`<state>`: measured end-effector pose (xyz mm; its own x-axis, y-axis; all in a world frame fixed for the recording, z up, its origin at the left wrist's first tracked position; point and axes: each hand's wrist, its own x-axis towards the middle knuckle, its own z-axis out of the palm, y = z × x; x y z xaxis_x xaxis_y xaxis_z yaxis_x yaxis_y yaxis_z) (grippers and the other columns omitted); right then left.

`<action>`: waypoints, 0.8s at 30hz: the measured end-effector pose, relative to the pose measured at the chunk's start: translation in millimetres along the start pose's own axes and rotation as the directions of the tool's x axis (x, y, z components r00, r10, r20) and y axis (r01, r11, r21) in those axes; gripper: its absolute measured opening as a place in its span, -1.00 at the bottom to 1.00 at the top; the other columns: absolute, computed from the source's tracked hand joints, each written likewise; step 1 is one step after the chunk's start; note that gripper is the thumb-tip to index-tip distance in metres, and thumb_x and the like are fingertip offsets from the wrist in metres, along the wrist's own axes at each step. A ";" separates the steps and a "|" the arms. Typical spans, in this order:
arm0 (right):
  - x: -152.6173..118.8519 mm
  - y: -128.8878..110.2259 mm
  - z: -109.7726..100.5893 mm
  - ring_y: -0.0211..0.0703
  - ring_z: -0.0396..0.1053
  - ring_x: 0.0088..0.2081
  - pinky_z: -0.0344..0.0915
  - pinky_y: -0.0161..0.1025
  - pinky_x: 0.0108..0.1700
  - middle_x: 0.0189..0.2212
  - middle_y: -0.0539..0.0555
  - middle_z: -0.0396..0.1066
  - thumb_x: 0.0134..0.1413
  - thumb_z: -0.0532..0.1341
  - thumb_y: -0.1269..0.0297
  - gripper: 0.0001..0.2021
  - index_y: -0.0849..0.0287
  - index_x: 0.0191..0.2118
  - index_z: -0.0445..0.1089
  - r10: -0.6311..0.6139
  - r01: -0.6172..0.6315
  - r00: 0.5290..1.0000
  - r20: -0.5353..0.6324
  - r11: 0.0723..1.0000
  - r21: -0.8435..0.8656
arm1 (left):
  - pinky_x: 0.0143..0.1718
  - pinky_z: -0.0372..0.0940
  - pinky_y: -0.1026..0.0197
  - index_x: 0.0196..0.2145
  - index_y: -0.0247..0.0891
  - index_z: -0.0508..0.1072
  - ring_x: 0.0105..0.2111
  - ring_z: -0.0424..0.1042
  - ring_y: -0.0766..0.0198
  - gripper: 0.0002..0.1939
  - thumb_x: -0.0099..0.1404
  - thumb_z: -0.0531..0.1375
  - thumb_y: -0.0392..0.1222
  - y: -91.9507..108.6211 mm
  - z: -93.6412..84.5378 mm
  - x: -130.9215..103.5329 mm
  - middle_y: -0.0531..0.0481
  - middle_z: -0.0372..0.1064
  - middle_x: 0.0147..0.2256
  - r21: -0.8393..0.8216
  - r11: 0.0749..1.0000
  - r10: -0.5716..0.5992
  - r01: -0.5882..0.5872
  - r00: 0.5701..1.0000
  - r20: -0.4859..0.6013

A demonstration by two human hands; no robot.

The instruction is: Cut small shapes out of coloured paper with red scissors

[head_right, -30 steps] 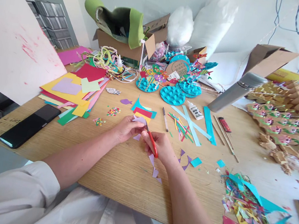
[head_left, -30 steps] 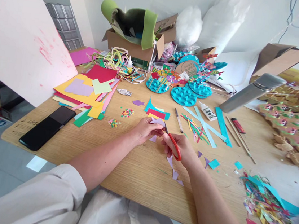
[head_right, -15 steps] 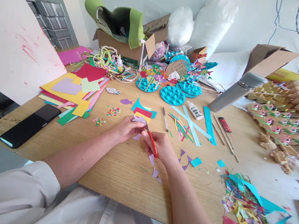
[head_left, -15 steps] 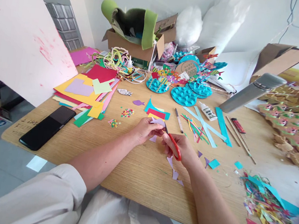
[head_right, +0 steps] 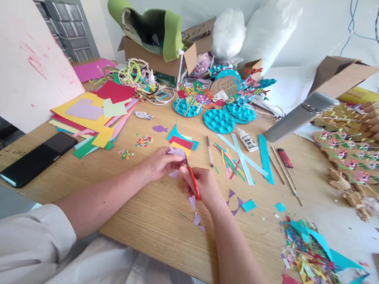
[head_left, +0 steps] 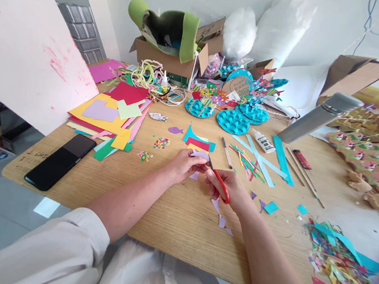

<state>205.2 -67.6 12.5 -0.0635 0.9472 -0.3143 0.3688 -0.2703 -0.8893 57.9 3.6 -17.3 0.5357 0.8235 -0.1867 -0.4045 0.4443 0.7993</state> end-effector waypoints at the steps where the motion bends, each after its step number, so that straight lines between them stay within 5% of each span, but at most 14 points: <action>1: 0.0 -0.1 0.1 -0.31 0.26 -0.71 0.11 -0.39 -0.66 -0.73 0.01 0.33 -0.03 0.26 -0.21 -0.48 0.18 -0.63 0.25 -0.003 0.003 1.000 0.001 1.000 -0.002 | -0.39 0.29 0.26 -0.44 -0.40 0.43 -0.50 0.41 0.34 -0.74 -0.12 0.35 -0.25 0.2 0.0 0.0 -0.02 0.41 -0.49 0.000 1.000 0.000 0.000 1.000 0.001; 24: -0.4 -3.3 -0.2 -0.32 0.24 -0.73 0.08 -0.40 -0.69 -0.77 0.01 0.33 -0.09 0.29 -0.20 -0.48 0.17 -0.66 0.23 0.010 -0.010 1.000 -0.014 1.000 -0.010 | -0.39 0.30 0.27 -0.43 -0.42 0.44 -0.50 0.42 0.35 -0.76 -0.09 0.35 -0.28 1.0 -0.7 -0.3 -0.04 0.42 -0.48 -0.001 1.000 -0.018 0.018 1.000 0.006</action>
<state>204.2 -67.0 15.7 -0.0469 0.9467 -0.3187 0.3790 -0.2784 -0.8826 56.8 4.0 -16.9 0.5475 0.8131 -0.1976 -0.3956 0.4596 0.7951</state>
